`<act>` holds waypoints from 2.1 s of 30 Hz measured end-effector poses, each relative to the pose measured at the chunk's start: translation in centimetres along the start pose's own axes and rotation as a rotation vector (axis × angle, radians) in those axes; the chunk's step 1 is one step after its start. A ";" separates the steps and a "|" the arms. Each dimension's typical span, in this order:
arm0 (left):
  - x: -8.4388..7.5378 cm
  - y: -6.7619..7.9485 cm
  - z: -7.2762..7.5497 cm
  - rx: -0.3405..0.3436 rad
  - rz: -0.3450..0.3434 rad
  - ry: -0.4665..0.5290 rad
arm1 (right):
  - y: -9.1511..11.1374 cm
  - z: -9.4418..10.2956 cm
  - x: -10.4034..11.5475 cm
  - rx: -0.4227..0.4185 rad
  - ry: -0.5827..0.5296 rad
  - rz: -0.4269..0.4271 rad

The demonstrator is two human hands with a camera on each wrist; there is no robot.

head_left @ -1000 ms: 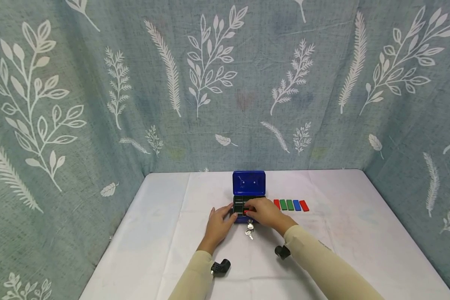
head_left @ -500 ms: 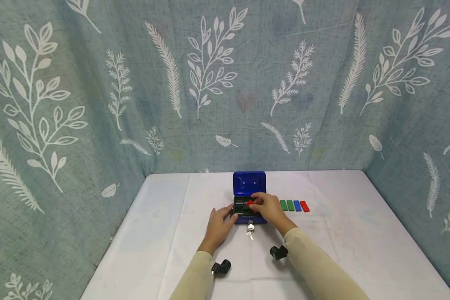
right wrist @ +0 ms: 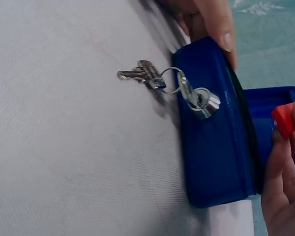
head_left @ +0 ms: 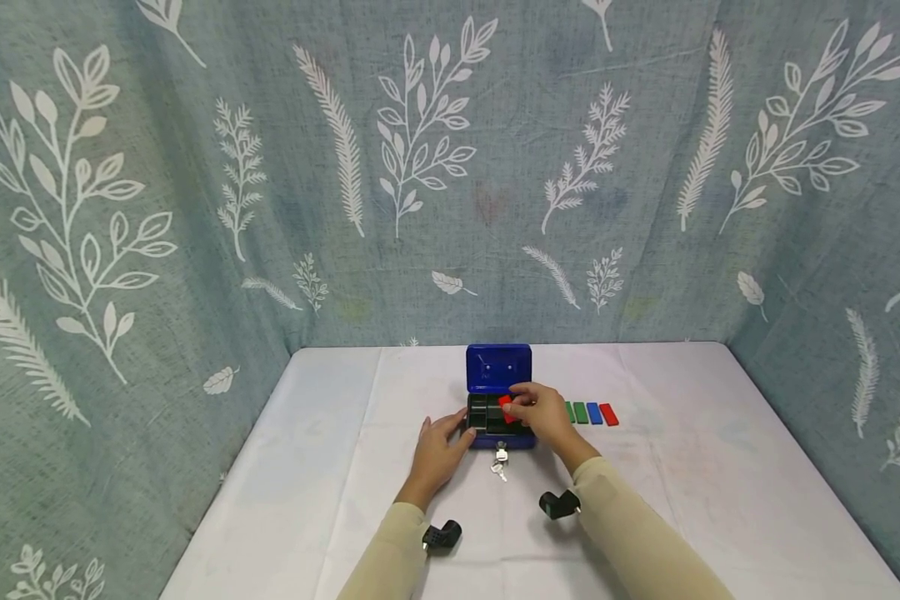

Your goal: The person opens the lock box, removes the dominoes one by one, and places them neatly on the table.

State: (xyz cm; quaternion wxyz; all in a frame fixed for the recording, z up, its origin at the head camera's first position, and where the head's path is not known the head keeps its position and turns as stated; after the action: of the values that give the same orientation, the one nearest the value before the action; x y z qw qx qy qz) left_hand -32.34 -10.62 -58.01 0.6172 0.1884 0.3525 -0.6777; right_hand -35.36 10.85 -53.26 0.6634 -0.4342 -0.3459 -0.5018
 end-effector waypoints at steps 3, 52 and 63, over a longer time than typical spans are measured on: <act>0.1 0.0 0.0 -0.010 -0.010 0.004 | -0.1 0.1 -0.3 -0.013 -0.160 -0.032; 0.4 -0.2 -0.2 -0.009 0.002 0.003 | 1.2 3.2 -2.0 -0.114 -0.511 -0.315; 0.3 0.0 0.0 -0.012 0.000 0.013 | 1.8 4.6 -2.5 -0.171 -0.491 -0.329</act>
State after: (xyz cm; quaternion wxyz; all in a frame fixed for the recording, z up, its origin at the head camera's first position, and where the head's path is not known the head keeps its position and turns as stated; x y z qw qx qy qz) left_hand -32.43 -10.77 -58.21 0.6159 0.1892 0.3606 -0.6745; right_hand -34.36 16.24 -54.10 0.4310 -0.5348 -0.5181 -0.5097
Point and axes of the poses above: each hand's wrist, its own y-axis away from the middle knuckle, its own z-axis out of the back of the hand, x = y × z, the point moved 3 cm from there along -y, towards the middle knuckle, and after that the axes turned 11 degrees about z, right-handed, at the moved point
